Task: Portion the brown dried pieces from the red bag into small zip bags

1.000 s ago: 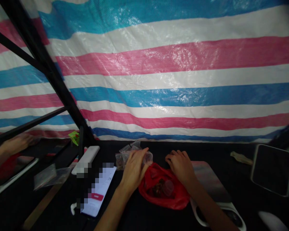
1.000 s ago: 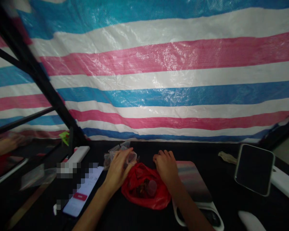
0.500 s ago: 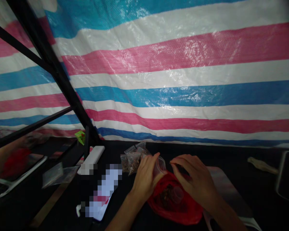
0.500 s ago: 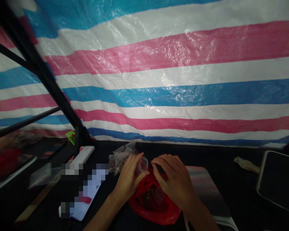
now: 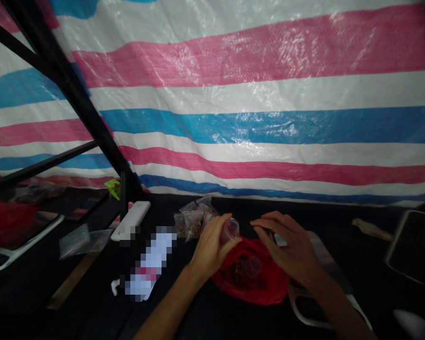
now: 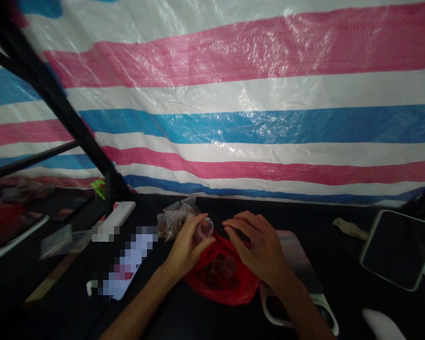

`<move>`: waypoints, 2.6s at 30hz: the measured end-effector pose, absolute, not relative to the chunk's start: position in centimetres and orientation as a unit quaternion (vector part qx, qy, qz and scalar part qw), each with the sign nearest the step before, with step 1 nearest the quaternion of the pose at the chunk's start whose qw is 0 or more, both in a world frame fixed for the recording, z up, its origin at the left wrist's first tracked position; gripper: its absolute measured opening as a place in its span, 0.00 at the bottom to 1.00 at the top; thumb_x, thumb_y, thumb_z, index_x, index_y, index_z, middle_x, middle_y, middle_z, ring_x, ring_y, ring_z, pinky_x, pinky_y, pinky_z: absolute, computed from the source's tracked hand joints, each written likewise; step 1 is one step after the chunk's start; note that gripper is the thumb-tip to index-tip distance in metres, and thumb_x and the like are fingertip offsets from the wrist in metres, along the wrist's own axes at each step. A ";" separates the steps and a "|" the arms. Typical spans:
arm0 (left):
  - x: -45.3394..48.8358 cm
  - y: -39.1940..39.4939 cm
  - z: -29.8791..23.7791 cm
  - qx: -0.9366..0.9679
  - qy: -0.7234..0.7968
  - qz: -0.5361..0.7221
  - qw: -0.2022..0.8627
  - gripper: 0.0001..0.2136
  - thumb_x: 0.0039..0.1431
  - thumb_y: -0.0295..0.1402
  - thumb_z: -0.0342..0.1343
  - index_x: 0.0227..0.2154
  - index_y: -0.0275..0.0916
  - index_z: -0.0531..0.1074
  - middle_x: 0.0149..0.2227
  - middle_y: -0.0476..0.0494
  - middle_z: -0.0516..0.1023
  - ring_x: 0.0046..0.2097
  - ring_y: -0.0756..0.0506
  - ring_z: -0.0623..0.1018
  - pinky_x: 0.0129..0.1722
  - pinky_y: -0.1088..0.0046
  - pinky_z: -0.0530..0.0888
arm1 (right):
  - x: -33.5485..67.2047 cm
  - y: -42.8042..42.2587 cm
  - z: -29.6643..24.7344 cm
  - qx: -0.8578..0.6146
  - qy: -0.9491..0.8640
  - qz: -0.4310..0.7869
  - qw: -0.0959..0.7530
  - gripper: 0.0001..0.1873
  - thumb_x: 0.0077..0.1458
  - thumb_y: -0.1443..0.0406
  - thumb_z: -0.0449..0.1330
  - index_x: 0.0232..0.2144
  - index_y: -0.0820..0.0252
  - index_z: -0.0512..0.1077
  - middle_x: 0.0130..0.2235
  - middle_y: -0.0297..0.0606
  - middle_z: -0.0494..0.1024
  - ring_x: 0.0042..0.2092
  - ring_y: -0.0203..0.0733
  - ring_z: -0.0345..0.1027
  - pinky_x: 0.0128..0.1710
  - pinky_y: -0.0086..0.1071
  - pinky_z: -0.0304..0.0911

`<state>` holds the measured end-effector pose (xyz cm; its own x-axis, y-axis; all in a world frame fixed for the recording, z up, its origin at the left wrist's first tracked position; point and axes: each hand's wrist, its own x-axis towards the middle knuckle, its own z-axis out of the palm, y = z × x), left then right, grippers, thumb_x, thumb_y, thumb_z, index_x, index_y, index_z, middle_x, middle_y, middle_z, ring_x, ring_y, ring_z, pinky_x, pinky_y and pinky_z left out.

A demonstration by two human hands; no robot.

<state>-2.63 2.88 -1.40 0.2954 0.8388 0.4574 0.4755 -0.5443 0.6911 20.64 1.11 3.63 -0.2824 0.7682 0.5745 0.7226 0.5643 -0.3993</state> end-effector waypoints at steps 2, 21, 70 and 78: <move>-3.2 3.3 -1.1 0.738 0.444 0.451 0.234 0.19 0.66 0.41 0.58 0.57 0.41 0.67 0.53 0.38 0.77 0.54 0.40 0.78 0.56 0.61 0.73 | 21.2 1.0 4.1 -0.473 -0.820 0.110 0.302 0.11 0.68 0.59 0.57 0.45 0.49 0.78 0.46 0.37 0.81 0.48 0.45 0.74 0.51 0.41 0.64; 0.1 -6.0 -1.3 0.496 0.639 0.394 0.437 0.09 0.59 0.35 0.59 0.35 0.43 0.63 0.30 0.49 0.73 0.30 0.46 0.73 0.29 0.73 0.63 | 21.7 0.3 3.4 -0.434 -0.850 0.272 0.124 0.28 0.54 0.77 0.53 0.50 0.45 0.77 0.52 0.33 0.81 0.54 0.47 0.71 0.57 0.42 0.59; 1.7 1.0 -3.3 0.312 0.411 0.563 0.646 0.16 0.57 0.45 0.64 0.37 0.37 0.72 0.33 0.47 0.77 0.34 0.48 0.76 0.40 0.71 0.73 | 20.9 1.0 0.8 -0.512 -0.846 0.112 0.102 0.23 0.61 0.72 0.54 0.56 0.54 0.72 0.52 0.44 0.78 0.50 0.49 0.73 0.52 0.46 0.60; 1.3 1.5 -2.9 0.326 0.399 0.559 0.649 0.16 0.53 0.41 0.67 0.38 0.38 0.70 0.34 0.48 0.77 0.35 0.47 0.77 0.39 0.72 0.72 | 20.6 0.8 0.8 -0.502 -0.844 0.141 0.126 0.21 0.60 0.72 0.55 0.54 0.55 0.72 0.53 0.44 0.79 0.52 0.50 0.73 0.53 0.45 0.59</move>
<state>1.34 1.53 -2.88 0.0556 0.9865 -0.1540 -0.4662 0.1620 0.8697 20.58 0.77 0.84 -0.4645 0.8827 0.0714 0.8117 0.4565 -0.3644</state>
